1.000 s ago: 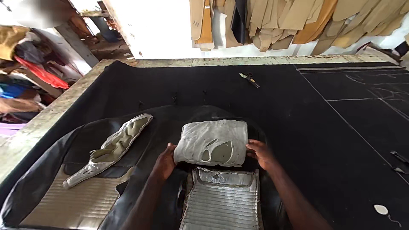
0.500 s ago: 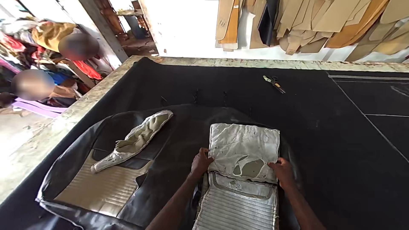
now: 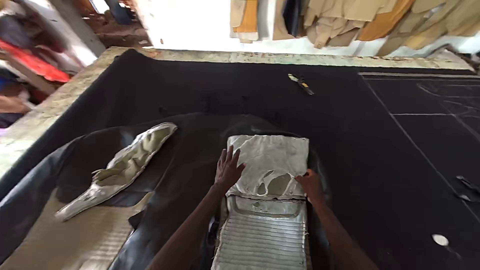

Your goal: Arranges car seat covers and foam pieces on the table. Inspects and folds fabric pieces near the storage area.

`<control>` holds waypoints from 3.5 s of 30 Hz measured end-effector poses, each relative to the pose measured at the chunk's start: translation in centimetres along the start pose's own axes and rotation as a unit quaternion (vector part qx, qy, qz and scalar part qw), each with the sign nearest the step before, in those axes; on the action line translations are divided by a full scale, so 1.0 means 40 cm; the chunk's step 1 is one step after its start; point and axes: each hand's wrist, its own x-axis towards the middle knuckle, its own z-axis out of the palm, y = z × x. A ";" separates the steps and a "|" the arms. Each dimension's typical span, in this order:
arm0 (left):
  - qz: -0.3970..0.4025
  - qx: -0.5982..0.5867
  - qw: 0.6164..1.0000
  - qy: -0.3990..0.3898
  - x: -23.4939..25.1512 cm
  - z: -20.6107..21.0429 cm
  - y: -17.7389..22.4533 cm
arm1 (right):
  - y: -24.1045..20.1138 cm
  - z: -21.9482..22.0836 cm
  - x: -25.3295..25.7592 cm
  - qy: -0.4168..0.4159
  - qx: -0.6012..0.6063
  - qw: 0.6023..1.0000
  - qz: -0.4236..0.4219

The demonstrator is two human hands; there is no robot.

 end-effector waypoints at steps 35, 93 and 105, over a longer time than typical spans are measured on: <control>0.031 0.146 0.989 0.005 0.049 0.172 -0.076 | -0.039 0.086 0.176 0.001 -0.327 0.900 -0.288; -0.196 -0.157 0.963 -0.102 0.011 -0.035 -0.132 | 0.136 -0.009 -0.084 -0.080 -0.294 0.878 -0.369; -0.152 -0.064 0.986 -0.009 -0.032 -0.044 -0.192 | 0.126 -0.016 -0.085 -0.091 -0.304 0.878 -0.358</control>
